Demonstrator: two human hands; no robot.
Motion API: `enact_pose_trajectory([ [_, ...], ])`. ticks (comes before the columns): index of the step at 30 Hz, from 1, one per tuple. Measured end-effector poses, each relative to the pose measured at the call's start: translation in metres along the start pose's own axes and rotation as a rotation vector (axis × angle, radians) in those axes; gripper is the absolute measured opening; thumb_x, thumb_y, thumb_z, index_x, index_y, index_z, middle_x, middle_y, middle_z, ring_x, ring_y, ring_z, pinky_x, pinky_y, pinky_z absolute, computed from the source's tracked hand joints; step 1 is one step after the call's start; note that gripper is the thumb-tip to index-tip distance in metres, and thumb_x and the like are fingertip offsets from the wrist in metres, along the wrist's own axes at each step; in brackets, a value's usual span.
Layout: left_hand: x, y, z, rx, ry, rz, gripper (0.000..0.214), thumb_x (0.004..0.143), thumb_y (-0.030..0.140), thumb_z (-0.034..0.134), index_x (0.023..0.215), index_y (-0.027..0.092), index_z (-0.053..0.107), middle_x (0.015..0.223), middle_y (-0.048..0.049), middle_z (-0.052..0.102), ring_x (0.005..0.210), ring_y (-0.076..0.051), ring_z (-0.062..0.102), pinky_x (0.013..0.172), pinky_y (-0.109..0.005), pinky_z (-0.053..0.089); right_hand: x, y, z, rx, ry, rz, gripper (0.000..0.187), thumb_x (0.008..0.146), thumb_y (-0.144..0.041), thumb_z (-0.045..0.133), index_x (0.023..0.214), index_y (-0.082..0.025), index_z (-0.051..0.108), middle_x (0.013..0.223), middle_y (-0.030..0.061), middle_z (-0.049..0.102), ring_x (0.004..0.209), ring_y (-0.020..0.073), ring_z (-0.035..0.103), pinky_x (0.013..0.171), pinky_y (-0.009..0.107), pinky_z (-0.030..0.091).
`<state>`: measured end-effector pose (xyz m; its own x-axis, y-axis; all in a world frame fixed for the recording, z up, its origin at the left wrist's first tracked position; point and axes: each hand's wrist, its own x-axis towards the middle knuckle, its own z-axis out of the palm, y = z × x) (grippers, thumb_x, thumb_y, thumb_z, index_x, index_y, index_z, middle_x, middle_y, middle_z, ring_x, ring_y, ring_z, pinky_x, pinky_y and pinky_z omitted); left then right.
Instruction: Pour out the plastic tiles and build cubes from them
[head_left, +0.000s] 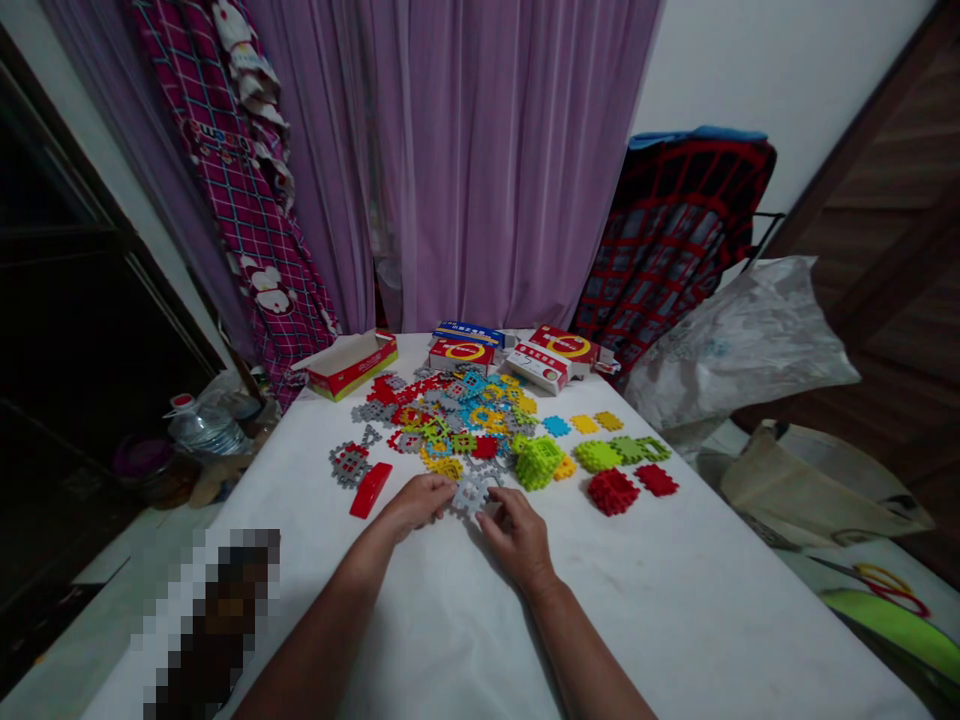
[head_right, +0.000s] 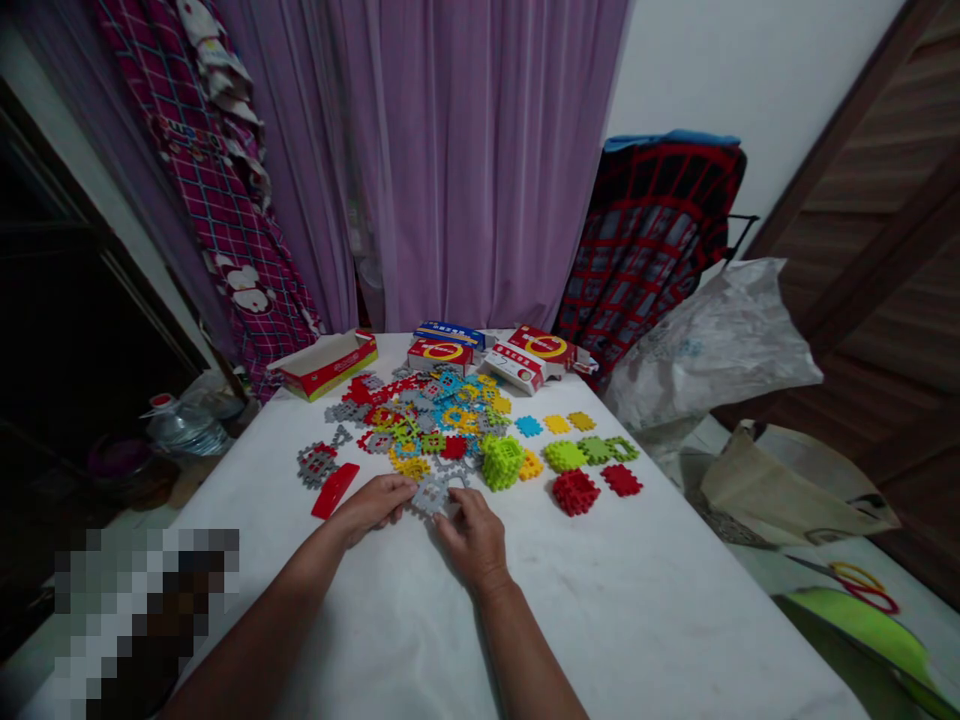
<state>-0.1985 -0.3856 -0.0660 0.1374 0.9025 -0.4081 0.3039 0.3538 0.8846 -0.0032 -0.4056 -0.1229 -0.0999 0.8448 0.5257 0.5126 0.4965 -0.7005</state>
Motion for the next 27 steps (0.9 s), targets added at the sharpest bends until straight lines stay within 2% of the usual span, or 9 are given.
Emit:
enact_pose_trajectory([
  [6,0.004,-0.001,0.004,-0.012,-0.002,-0.003,0.048,0.070,0.064,0.061,0.082,0.017,0.061,0.047,0.0085,0.046,0.037,-0.005,0.031,0.040,-0.021,0.015,-0.002,0.000,0.000,-0.128,0.027,-0.025,0.026,0.083,-0.037,0.060,0.100,-0.018,0.065,0.087,0.0042,0.069,0.061,0.0102,0.058,0.061,0.022,0.048],
  [10,0.002,-0.001,0.009,-0.029,0.014,0.029,0.050,0.072,0.062,0.062,0.091,0.016,0.065,0.051,0.0072,0.051,0.038,-0.005,0.031,0.040,-0.020,0.016,-0.004,-0.001,0.003,-0.244,0.104,-0.015,0.028,0.084,-0.044,0.059,0.091,-0.018,0.065,0.079,0.0028,0.067,0.057,0.0099,0.056,0.057,0.021,0.045],
  [14,0.000,0.001,0.017,-0.077,0.055,0.049,0.041,0.072,0.047,0.068,0.099,0.016,0.068,0.059,0.0043,0.059,0.043,-0.006,0.041,0.041,-0.019,0.022,-0.006,-0.002,0.003,-0.273,0.144,0.037,0.032,0.083,-0.050,0.061,0.086,-0.018,0.064,0.073,0.0009,0.064,0.054,0.0092,0.053,0.054,0.021,0.041],
  [17,-0.002,0.004,0.020,-0.094,0.096,0.036,0.036,0.076,0.037,0.066,0.105,0.016,0.069,0.055,0.0059,0.055,0.042,-0.006,0.039,0.042,-0.019,0.023,-0.006,-0.003,0.001,-0.228,0.125,0.059,0.030,0.085,-0.048,0.061,0.082,-0.019,0.063,0.071,-0.0003,0.061,0.054,0.0088,0.053,0.054,0.021,0.041],
  [20,-0.003,0.008,0.019,-0.104,0.104,0.018,0.035,0.078,0.032,0.063,0.109,0.016,0.068,0.051,0.0076,0.052,0.039,-0.005,0.036,0.040,-0.018,0.022,-0.005,-0.002,-0.002,-0.144,0.138,0.060,0.025,0.089,-0.040,0.056,0.096,-0.018,0.065,0.079,0.0014,0.064,0.056,0.0090,0.054,0.056,0.021,0.045],
  [24,-0.004,0.012,0.016,-0.095,0.097,0.014,0.032,0.080,0.029,0.058,0.107,0.017,0.069,0.047,0.0086,0.048,0.038,-0.005,0.033,0.040,-0.018,0.021,-0.005,-0.004,-0.006,-0.054,0.080,-0.048,0.037,0.089,-0.029,0.054,0.123,-0.018,0.059,0.099,0.0067,0.066,0.068,0.0109,0.060,0.069,0.025,0.052],
  [27,-0.004,0.017,0.016,-0.112,0.080,0.021,0.029,0.081,0.026,0.053,0.101,0.016,0.070,0.045,0.0085,0.046,0.038,-0.006,0.032,0.040,-0.018,0.022,-0.005,-0.005,-0.007,-0.030,0.040,-0.103,0.040,0.086,-0.026,0.056,0.126,-0.020,0.059,0.104,0.0079,0.065,0.076,0.0126,0.063,0.073,0.026,0.054],
])
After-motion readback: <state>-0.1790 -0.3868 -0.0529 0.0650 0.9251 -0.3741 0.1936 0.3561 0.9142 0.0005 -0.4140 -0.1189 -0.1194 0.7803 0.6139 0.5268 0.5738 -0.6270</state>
